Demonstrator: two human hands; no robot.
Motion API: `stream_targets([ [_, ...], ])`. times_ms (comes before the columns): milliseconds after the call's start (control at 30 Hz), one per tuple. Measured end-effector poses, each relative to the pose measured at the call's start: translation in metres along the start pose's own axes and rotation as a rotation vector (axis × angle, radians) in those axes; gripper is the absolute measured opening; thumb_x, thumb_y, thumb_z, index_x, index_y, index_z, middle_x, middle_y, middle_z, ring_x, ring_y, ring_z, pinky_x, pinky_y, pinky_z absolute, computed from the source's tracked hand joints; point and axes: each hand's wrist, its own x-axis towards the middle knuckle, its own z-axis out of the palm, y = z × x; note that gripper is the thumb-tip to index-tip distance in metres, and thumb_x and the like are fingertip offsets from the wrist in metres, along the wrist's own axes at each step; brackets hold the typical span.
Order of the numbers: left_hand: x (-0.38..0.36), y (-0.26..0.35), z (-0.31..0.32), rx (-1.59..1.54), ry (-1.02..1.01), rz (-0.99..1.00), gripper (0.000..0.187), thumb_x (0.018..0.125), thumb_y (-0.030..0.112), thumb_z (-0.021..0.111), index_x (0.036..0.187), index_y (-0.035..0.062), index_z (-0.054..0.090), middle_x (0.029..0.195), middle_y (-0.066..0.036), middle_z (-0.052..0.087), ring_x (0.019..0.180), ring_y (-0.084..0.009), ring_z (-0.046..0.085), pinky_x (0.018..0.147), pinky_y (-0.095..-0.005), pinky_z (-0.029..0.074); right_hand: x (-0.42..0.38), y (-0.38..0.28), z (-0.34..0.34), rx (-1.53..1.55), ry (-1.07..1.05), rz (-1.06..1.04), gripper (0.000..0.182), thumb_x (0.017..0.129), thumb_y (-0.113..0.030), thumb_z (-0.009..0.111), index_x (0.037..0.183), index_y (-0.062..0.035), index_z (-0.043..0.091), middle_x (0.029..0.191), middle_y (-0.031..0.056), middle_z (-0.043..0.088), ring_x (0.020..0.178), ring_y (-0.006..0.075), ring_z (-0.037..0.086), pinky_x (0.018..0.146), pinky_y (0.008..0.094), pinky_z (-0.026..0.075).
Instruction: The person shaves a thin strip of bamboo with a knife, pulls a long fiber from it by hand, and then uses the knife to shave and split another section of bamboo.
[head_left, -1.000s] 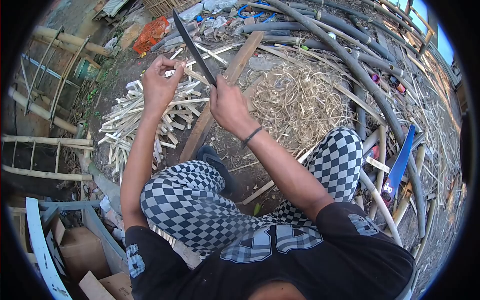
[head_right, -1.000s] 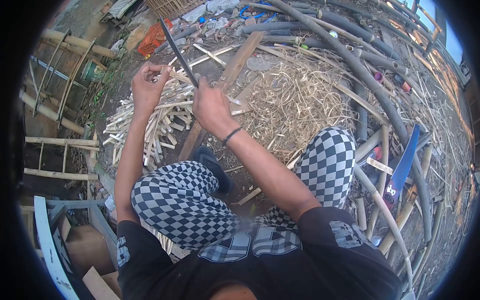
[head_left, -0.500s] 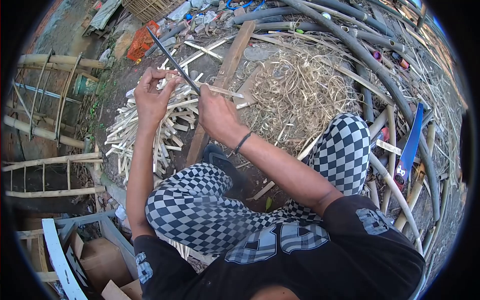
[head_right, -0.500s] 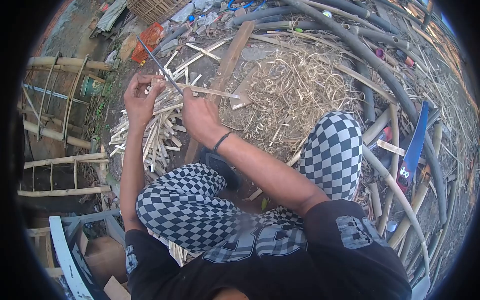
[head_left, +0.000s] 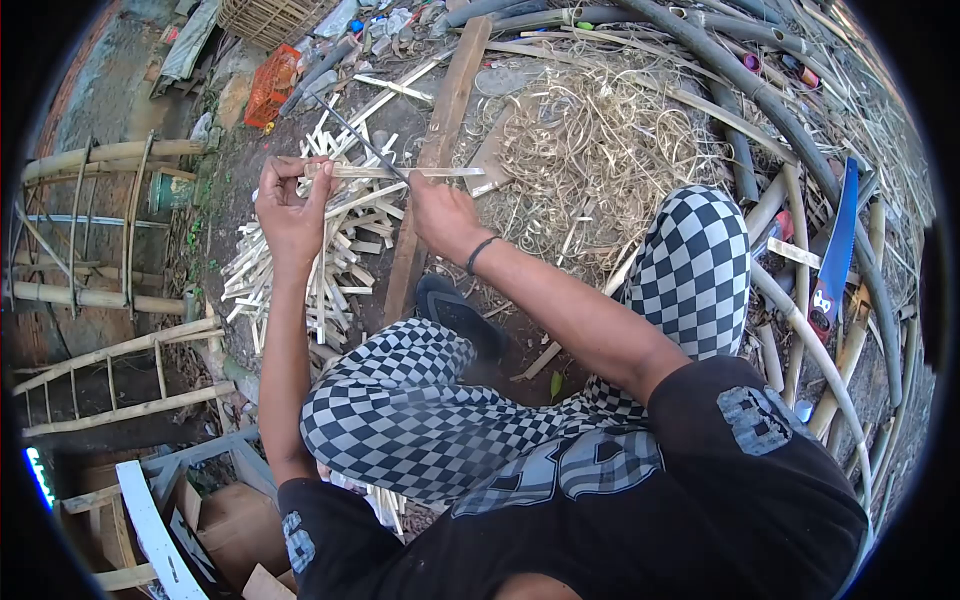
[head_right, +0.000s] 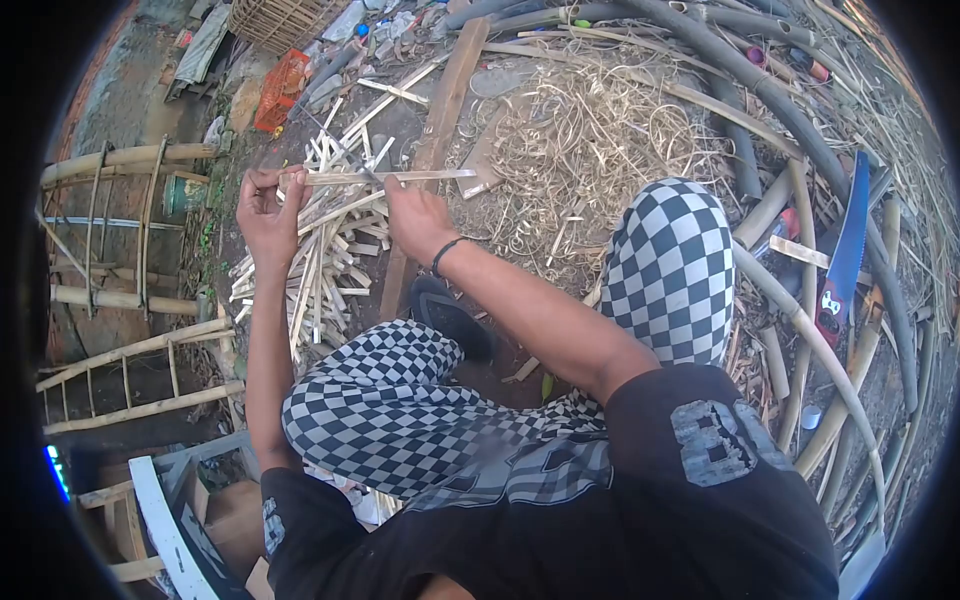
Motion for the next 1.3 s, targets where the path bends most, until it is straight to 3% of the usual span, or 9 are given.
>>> stream_targets([
  [133,0.003,-0.003,-0.001,-0.014,-0.009,-0.014,0.024,0.088,-0.007,0.066,0.092,0.0042,0.044,0.101,-0.008,0.055,0.108,-0.0212,0.062,0.080,-0.0298,0.063,0.006,-0.021,-0.015,0.009,0.058,-0.024,0.021,0.084,-0.002,0.050,0.105,0.0017,0.047,0.078,0.0291,0.065,0.077,0.0469,0.066,0.069,0.0566,0.051],
  [200,0.005,-0.002,0.003,-0.004,-0.039,-0.006,0.025,0.088,-0.007,0.066,0.092,0.0048,0.044,0.103,-0.007,0.054,0.109,-0.0212,0.062,0.081,-0.0299,0.062,0.000,-0.043,-0.031,0.015,0.015,0.000,0.023,0.082,0.000,0.051,0.106,0.0019,0.052,0.078,0.0271,0.067,0.077,0.0437,0.068,0.071,0.0522,0.054],
  [400,0.004,0.006,0.008,0.001,-0.029,0.002,0.025,0.087,-0.009,0.066,0.091,0.0015,0.044,0.097,-0.009,0.052,0.102,-0.0201,0.064,0.073,-0.0269,0.063,-0.001,0.027,0.012,0.004,0.009,0.082,0.024,0.084,-0.001,0.050,0.108,0.0016,0.052,0.081,0.0272,0.068,0.079,0.0438,0.068,0.072,0.0528,0.053],
  [600,0.002,0.000,0.002,-0.033,0.009,-0.011,0.023,0.087,-0.008,0.067,0.091,0.0016,0.046,0.098,-0.010,0.057,0.098,-0.0171,0.062,0.072,-0.0258,0.061,0.009,0.035,0.016,-0.045,-0.026,0.151,0.026,0.086,-0.002,0.049,0.111,0.0021,0.052,0.083,0.0270,0.068,0.083,0.0427,0.069,0.073,0.0518,0.054],
  [933,0.006,-0.006,0.003,0.035,0.041,-0.110,0.011,0.093,0.008,0.065,0.098,0.0002,0.059,0.098,-0.010,0.067,0.095,-0.0125,0.062,0.092,-0.0292,0.048,0.008,0.039,0.018,-0.031,-0.046,0.175,0.030,0.083,-0.003,0.053,0.112,0.0014,0.052,0.083,0.0270,0.068,0.084,0.0432,0.069,0.074,0.0516,0.054],
  [1033,0.007,-0.021,0.008,-0.146,0.018,-0.146,0.013,0.096,0.013,0.062,0.093,0.0006,0.059,0.092,-0.010,0.066,0.092,-0.0145,0.062,0.095,-0.0358,0.048,0.007,0.038,0.017,-0.027,-0.055,0.183,0.029,0.084,-0.003,0.052,0.113,0.0014,0.052,0.084,0.0275,0.068,0.084,0.0434,0.069,0.074,0.0520,0.054],
  [1100,0.008,-0.029,0.010,-0.389,-0.110,-0.147,0.014,0.098,0.015,0.059,0.091,0.0039,0.054,0.090,-0.008,0.060,0.086,-0.0158,0.057,0.099,-0.0432,0.045,0.007,0.036,0.017,-0.034,-0.065,0.190,0.029,0.085,-0.004,0.050,0.113,0.0015,0.052,0.084,0.0276,0.068,0.085,0.0435,0.069,0.075,0.0522,0.054],
  [1133,0.008,-0.030,0.014,-0.396,-0.118,-0.161,0.020,0.100,0.018,0.057,0.085,0.0062,0.051,0.079,-0.003,0.051,0.077,-0.0148,0.051,0.097,-0.0475,0.046,0.007,0.035,0.017,-0.038,-0.073,0.194,0.028,0.086,-0.004,0.049,0.114,0.0016,0.052,0.085,0.0278,0.068,0.085,0.0436,0.069,0.075,0.0524,0.054],
  [1300,0.006,-0.033,0.022,-0.390,-0.187,-0.173,0.028,0.102,0.021,0.055,0.077,0.0070,0.049,0.072,-0.002,0.047,0.071,-0.0134,0.047,0.092,-0.0434,0.048,0.003,0.035,0.019,-0.007,-0.081,0.181,0.026,0.086,-0.003,0.049,0.111,0.0016,0.051,0.084,0.0289,0.067,0.085,0.0454,0.068,0.075,0.0541,0.053],
])
